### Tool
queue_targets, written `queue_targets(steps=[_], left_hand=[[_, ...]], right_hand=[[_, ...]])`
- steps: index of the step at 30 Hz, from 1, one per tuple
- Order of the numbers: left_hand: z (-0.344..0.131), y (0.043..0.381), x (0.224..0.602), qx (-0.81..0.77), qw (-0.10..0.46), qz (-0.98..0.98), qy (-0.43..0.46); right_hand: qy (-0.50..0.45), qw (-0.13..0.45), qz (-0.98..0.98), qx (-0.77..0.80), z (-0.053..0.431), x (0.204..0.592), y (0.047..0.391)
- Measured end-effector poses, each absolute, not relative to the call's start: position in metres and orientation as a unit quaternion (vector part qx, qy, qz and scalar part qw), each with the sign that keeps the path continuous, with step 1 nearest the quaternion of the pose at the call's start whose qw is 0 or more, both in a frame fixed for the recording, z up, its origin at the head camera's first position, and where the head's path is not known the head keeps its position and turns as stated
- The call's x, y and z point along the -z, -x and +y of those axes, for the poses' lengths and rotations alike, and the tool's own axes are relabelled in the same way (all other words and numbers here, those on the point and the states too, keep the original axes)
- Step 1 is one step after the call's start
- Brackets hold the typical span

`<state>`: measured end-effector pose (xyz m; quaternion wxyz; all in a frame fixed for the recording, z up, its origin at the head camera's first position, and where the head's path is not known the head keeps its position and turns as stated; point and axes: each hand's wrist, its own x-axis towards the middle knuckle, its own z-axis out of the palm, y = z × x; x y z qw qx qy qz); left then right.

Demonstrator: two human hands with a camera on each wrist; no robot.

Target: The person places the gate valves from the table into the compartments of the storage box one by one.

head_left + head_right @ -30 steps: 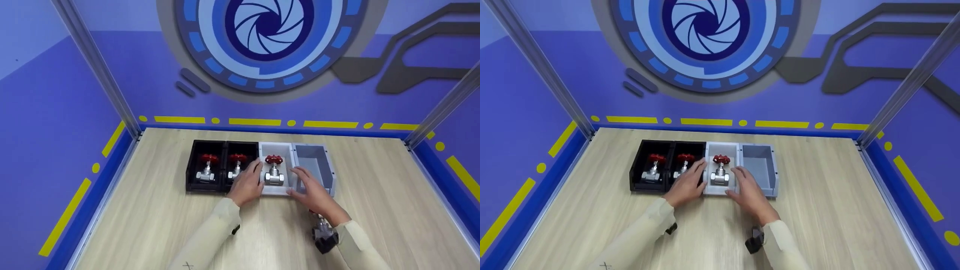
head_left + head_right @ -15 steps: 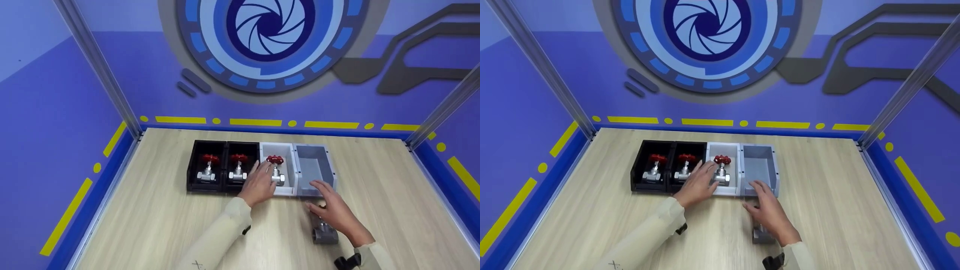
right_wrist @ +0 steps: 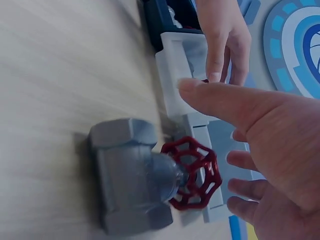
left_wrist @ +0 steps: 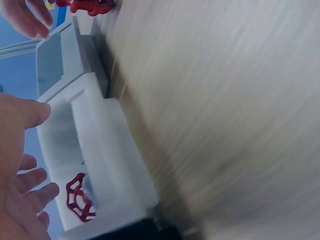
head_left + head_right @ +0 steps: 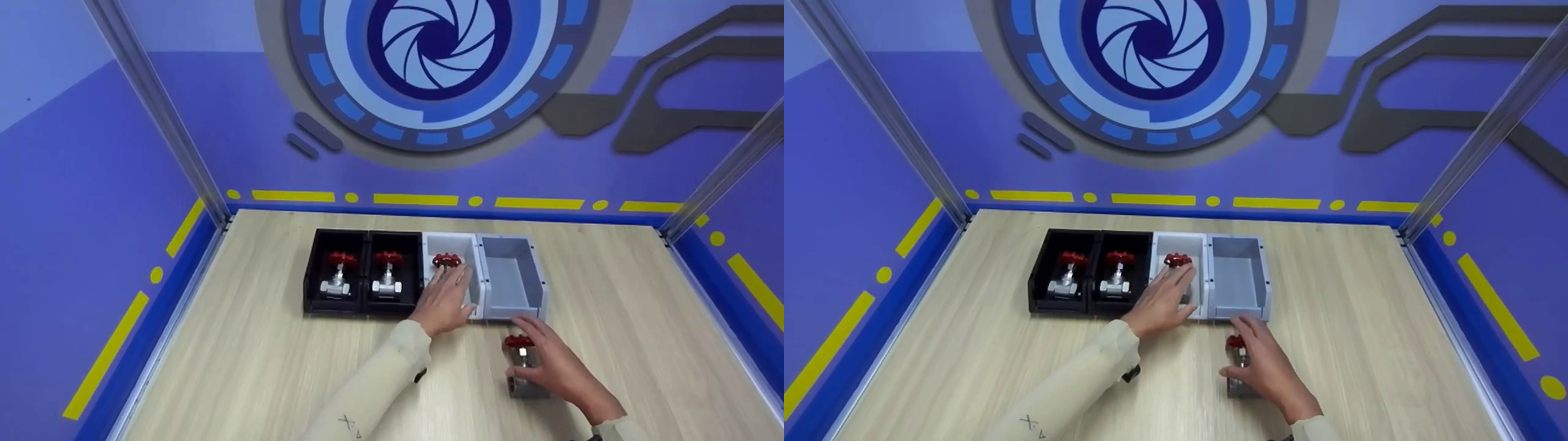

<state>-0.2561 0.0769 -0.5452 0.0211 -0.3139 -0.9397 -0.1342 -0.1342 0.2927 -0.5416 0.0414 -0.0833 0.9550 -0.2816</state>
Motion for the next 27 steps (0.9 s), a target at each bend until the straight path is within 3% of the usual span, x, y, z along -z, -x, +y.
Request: queue_targets(steps=[6,17,27], left_hand=[[0.082,0.255,0.551,0.138,0.024,-0.937,0.320],[0.099,0.255,0.554,0.130,0.033,-0.933,0.334],[0.110,0.255,0.552,0.114,0.014,-0.940,0.320]], right_hand=[[0.102,0.049,0.961,0.254,0.301,0.550,0.121],[0.051,0.117,0.964,0.232,0.304,0.556,0.118],[0.060,0.100,0.977,0.178,0.304,0.563,0.119]])
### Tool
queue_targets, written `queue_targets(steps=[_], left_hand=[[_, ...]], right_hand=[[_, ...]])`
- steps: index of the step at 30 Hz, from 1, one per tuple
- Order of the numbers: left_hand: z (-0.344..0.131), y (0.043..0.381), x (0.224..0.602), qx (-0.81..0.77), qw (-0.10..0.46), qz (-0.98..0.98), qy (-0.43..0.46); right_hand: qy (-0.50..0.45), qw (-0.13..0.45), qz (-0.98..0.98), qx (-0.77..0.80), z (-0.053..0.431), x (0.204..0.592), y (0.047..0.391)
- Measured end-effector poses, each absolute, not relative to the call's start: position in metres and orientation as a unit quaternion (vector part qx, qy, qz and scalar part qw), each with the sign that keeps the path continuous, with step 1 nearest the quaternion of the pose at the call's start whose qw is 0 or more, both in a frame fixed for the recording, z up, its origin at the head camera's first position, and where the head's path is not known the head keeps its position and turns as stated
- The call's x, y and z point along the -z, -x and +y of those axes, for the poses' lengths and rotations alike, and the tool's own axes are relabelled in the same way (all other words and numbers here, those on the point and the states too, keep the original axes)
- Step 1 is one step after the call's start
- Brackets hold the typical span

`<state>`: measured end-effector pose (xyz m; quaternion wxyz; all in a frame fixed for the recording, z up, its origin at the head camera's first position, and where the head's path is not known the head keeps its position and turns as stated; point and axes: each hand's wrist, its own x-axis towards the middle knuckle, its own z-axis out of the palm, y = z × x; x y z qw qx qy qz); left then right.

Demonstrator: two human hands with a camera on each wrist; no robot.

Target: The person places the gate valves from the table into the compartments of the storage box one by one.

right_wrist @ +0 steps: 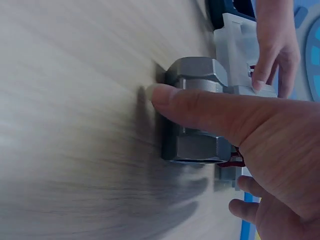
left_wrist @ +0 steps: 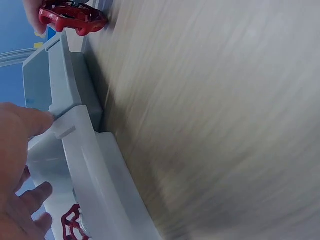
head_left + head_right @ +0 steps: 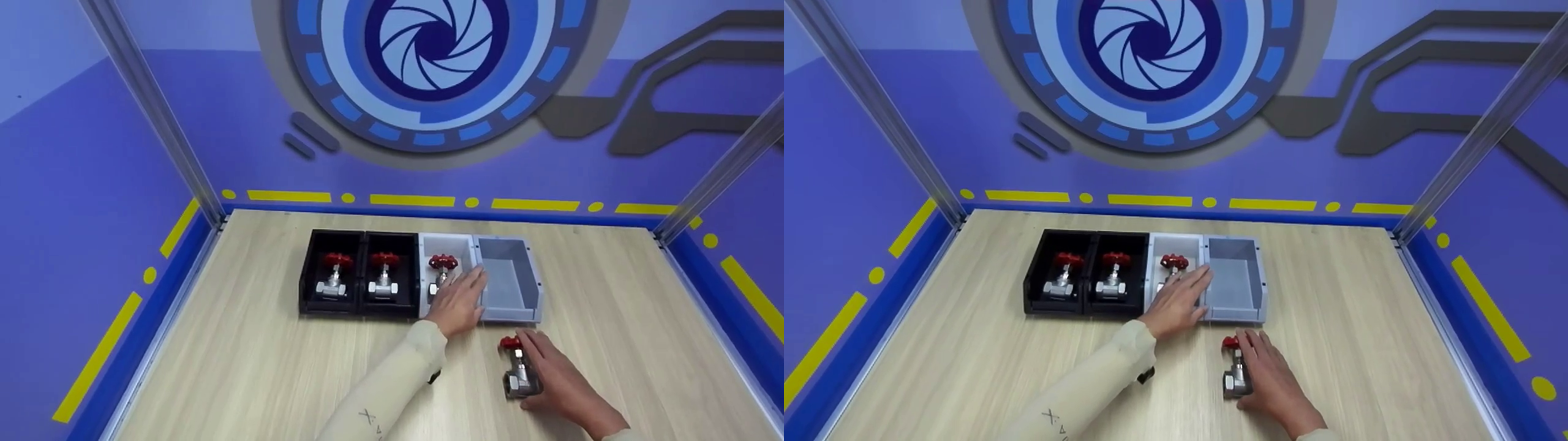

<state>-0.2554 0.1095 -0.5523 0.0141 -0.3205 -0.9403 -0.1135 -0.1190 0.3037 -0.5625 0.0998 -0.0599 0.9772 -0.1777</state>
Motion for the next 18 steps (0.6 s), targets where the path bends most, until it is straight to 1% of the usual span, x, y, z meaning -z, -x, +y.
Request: queue_targets(steps=[2,8,11,14,18], left_hand=[[0.112,0.255,0.551,0.110,0.013,-0.942,0.317],[0.119,0.254,0.550,0.089,0.029,-0.943,0.319],[0.120,0.254,0.551,0.098,0.022,-0.946,0.309],[0.119,0.255,0.553,0.105,0.016,-0.948,0.300],[0.121,0.256,0.553,0.103,0.019,-0.949,0.296]], right_hand=[[0.070,0.090,0.980,0.166,0.303,0.564,0.120],[0.119,0.030,0.984,0.132,0.301,0.568,0.117],[0.129,0.021,0.983,0.127,0.300,0.568,0.117],[0.128,0.025,0.983,0.128,0.299,0.568,0.119],[0.100,0.056,0.983,0.145,0.300,0.567,0.121]])
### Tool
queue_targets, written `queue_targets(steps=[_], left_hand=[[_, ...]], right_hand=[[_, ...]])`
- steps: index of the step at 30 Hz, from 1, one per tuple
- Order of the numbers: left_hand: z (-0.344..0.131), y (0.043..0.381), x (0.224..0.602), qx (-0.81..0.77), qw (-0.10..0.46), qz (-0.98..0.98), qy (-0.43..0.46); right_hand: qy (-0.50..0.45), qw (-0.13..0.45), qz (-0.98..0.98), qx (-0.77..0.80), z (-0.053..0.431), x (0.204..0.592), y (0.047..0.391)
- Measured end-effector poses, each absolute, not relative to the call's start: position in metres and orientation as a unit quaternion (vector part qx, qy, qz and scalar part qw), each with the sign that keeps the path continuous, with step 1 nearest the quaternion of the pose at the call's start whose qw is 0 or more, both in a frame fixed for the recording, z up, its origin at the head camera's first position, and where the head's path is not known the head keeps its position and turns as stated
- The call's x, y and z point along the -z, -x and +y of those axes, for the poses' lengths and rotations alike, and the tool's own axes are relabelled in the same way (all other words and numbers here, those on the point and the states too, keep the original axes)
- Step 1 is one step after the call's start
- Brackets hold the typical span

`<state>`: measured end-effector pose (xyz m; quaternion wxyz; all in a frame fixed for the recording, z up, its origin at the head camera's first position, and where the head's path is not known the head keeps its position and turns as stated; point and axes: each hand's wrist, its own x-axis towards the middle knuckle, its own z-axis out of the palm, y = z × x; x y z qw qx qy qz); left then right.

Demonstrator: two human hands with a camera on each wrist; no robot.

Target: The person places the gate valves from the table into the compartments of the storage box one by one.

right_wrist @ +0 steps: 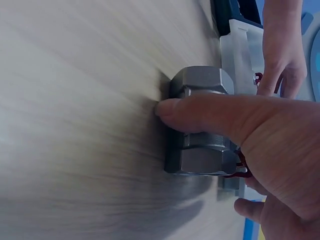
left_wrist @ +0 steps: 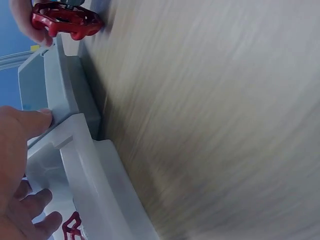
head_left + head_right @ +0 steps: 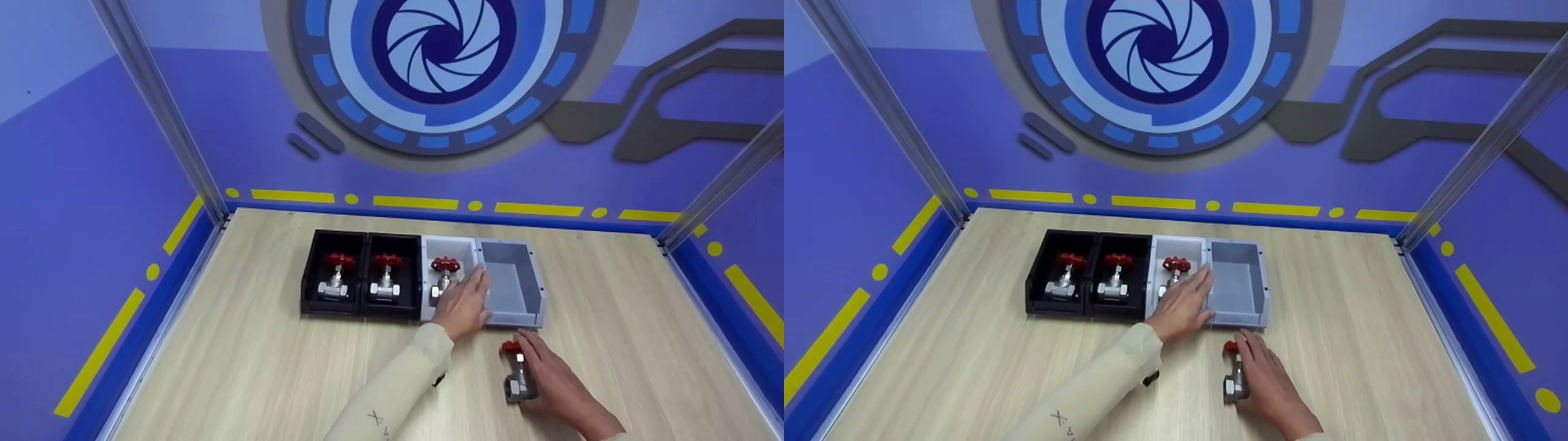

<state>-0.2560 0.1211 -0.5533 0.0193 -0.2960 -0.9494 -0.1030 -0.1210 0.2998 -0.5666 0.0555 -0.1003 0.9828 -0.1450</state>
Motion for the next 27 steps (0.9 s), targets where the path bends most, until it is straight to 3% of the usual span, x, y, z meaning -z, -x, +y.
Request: queue_targets(steps=[6,19,27], left_hand=[[0.1204,0.2576,0.5477,0.075,0.018,-0.951,0.300],[0.1199,0.2598,0.5443,0.050,0.061,-0.948,0.309],[0.1160,0.2592,0.5440,0.073,0.034,-0.949,0.305]], right_hand=[[0.065,0.083,0.981,0.163,0.2984,0.5665,0.1231],[0.076,0.056,0.983,0.155,0.3005,0.5674,0.1227],[0.067,0.079,0.982,0.160,0.2998,0.5674,0.1264]])
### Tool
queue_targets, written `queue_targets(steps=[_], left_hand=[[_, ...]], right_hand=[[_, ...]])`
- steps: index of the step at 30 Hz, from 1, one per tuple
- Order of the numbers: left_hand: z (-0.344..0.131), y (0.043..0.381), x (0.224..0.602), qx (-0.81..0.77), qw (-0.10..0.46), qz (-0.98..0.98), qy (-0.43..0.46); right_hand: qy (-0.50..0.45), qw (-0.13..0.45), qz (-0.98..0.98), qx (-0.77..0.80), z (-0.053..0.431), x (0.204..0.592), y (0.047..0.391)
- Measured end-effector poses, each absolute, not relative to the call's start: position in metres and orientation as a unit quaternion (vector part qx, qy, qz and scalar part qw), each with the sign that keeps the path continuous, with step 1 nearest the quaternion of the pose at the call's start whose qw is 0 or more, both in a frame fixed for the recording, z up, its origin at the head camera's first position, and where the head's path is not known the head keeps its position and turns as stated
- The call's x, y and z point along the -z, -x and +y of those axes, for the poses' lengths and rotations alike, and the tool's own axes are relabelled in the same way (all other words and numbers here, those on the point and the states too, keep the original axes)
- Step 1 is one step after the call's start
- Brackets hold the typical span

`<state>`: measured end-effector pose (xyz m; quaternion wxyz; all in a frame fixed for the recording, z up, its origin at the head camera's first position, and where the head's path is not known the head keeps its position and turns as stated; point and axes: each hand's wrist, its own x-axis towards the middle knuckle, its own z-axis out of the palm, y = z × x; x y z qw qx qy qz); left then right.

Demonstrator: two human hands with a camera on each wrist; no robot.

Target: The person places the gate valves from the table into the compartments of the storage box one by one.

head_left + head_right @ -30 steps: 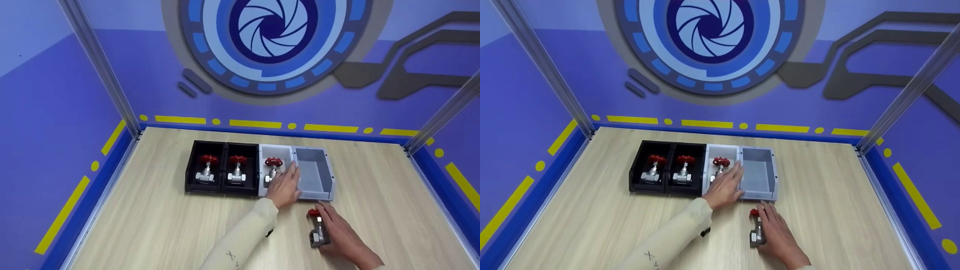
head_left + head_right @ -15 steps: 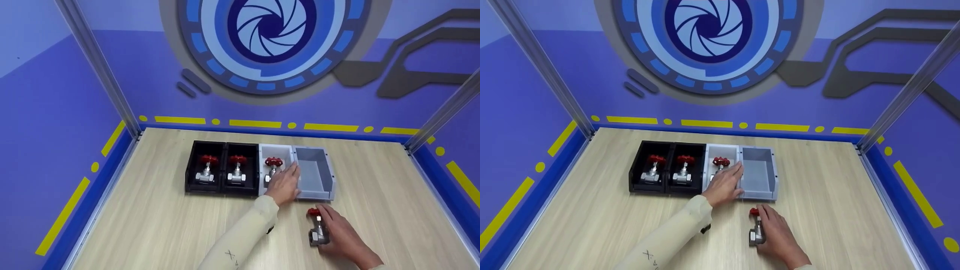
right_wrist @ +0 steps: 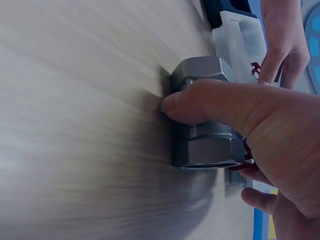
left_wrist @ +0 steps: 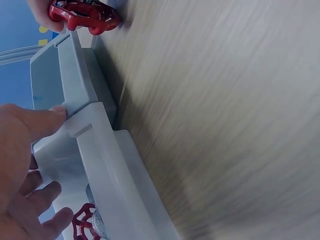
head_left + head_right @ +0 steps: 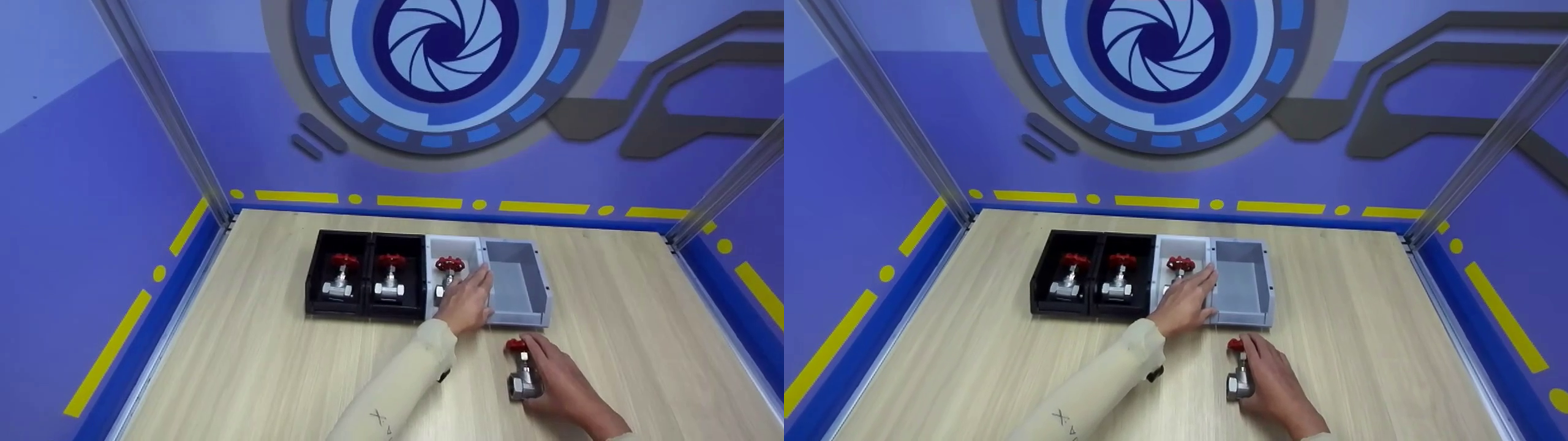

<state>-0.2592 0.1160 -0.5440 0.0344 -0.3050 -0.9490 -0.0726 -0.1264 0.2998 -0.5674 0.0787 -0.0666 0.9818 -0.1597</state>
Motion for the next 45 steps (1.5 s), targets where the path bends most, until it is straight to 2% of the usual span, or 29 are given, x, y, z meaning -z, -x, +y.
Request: queue_targets(steps=[16,24,32,45], left_hand=[[0.114,0.259,0.544,0.103,0.020,-0.947,0.304],[0.114,0.258,0.543,0.094,0.007,-0.950,0.298],[0.113,0.257,0.541,0.113,-0.009,-0.948,0.297],[0.111,0.256,0.542,0.135,-0.020,-0.943,0.304]], right_hand=[[0.088,0.028,0.985,0.146,0.303,0.563,0.126],[0.118,-0.036,0.982,0.143,0.305,0.559,0.129],[0.105,-0.015,0.983,0.151,0.306,0.549,0.136],[0.106,-0.026,0.981,0.160,0.306,0.542,0.145]])
